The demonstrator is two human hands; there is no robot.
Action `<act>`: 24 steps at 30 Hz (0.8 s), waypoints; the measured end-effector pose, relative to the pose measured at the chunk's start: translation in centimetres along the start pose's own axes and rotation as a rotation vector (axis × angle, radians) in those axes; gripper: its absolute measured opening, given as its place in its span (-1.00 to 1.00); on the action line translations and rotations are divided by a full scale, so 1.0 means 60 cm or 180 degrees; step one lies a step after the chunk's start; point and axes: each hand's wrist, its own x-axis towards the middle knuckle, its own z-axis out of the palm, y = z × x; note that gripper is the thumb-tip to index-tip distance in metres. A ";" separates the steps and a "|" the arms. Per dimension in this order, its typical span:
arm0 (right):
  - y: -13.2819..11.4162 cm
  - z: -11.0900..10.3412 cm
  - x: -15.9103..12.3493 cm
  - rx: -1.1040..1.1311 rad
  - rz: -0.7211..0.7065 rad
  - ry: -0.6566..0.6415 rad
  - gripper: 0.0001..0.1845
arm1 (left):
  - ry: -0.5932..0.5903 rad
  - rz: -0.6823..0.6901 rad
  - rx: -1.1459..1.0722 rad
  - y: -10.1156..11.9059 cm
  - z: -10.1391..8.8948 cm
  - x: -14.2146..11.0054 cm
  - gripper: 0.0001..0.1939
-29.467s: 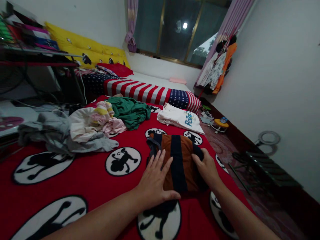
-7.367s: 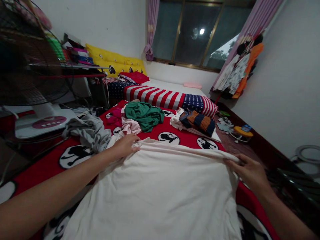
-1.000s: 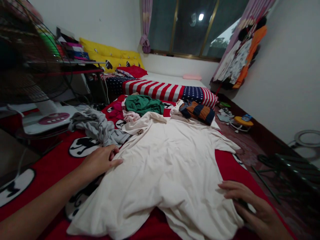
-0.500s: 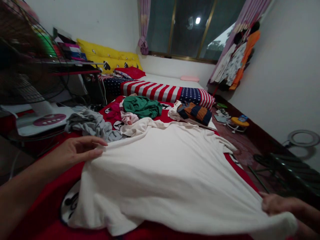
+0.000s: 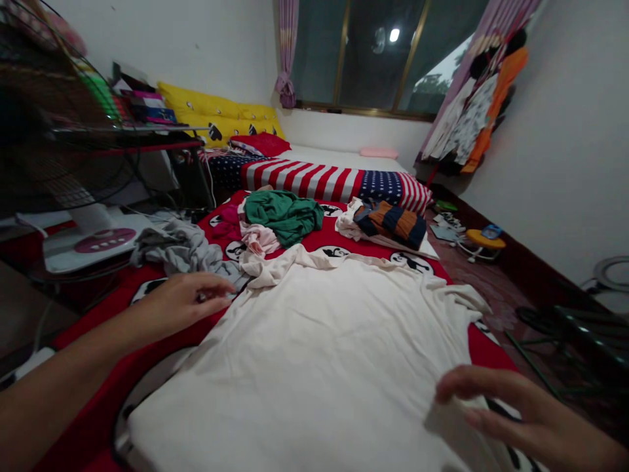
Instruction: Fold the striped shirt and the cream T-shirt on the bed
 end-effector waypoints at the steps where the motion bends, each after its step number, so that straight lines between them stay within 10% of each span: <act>1: -0.018 0.009 0.033 0.0086 -0.0078 -0.0274 -0.65 | 0.0188 0.0116 0.0053 0.004 0.003 0.024 -0.53; 8: -0.056 0.139 0.210 0.0439 -0.0707 0.0193 -0.80 | 0.0528 0.0600 0.0277 -0.023 0.044 0.179 -0.60; 16: -0.045 0.160 0.207 0.0742 -0.0642 0.0606 -0.88 | -0.0171 0.0861 0.0962 -0.029 0.071 0.199 -0.70; 24: -0.044 0.161 0.211 0.0685 -0.0655 0.0640 -0.89 | 0.0699 0.0405 -0.0145 -0.040 -0.028 0.200 -0.71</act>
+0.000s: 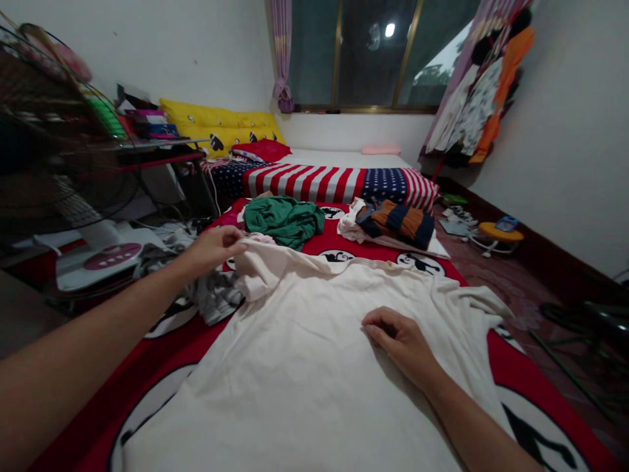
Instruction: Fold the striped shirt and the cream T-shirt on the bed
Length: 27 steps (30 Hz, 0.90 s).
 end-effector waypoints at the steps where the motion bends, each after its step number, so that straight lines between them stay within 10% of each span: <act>1: 0.001 0.001 0.000 -0.0020 -0.0008 0.0007 -0.89 | 0.0181 -0.0097 0.0050 -0.006 -0.016 0.007 -0.71; 9: -0.001 0.001 -0.001 -0.0004 -0.0034 0.0023 -0.88 | 0.0294 -0.0203 0.2027 -0.010 -0.015 0.031 -0.80; 13: 0.004 0.002 -0.001 -0.0023 -0.0025 0.0046 -0.90 | 0.0561 0.0411 0.1972 0.055 0.039 0.022 -0.71; 20: 0.003 0.000 -0.001 0.0030 0.0022 -0.0002 -0.91 | -0.0974 0.0888 0.1077 0.146 0.184 -0.016 -0.74; 27: 0.004 0.001 -0.001 0.0122 0.0011 0.0037 -0.91 | -0.0380 0.0802 0.0824 0.127 0.239 0.025 -0.49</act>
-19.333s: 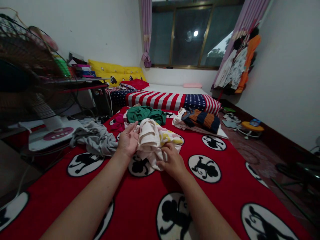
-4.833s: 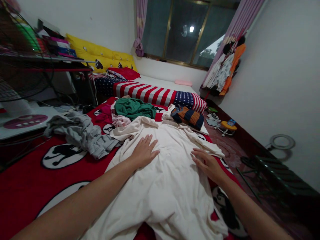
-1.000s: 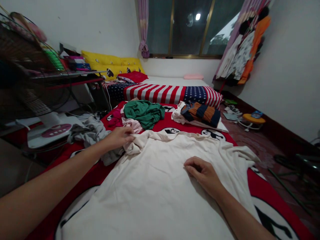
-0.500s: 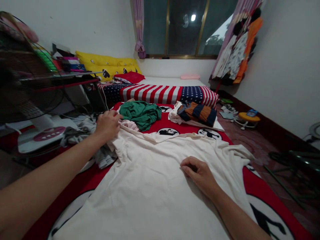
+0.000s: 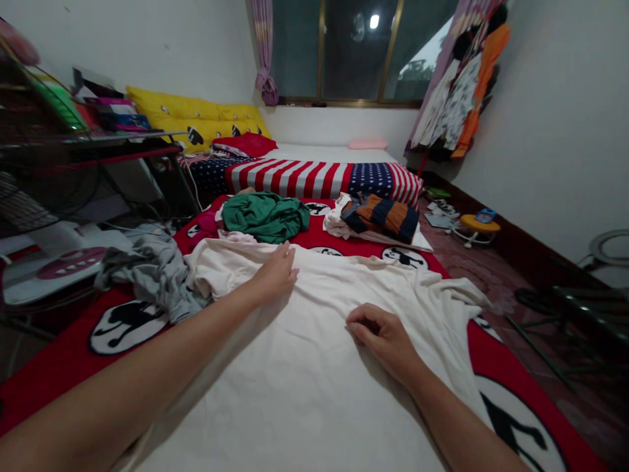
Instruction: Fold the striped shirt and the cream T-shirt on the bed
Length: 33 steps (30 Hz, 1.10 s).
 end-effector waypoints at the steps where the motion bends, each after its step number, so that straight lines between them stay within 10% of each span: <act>1: -0.001 0.000 0.000 0.0010 0.0015 -0.0007 -0.91 | -0.0057 -0.0028 0.0013 -0.001 0.004 0.007 -0.50; 11: -0.004 0.005 -0.002 0.0167 0.0066 0.0064 -0.91 | -0.0025 -0.0174 0.0144 0.031 0.065 -0.010 -0.51; 19: -0.015 -0.053 0.060 0.0418 0.0965 -0.0825 -0.63 | 0.0073 -0.0383 -0.0073 -0.011 0.008 0.030 -0.44; 26: 0.025 -0.103 0.192 -0.0020 0.1433 0.1006 -0.42 | -0.0358 -0.1101 -0.0091 -0.047 -0.027 0.093 -0.55; 33: 0.049 -0.128 0.248 0.0527 0.1615 0.1465 -0.85 | 0.0037 -0.1187 -0.0517 -0.031 -0.026 0.107 -0.79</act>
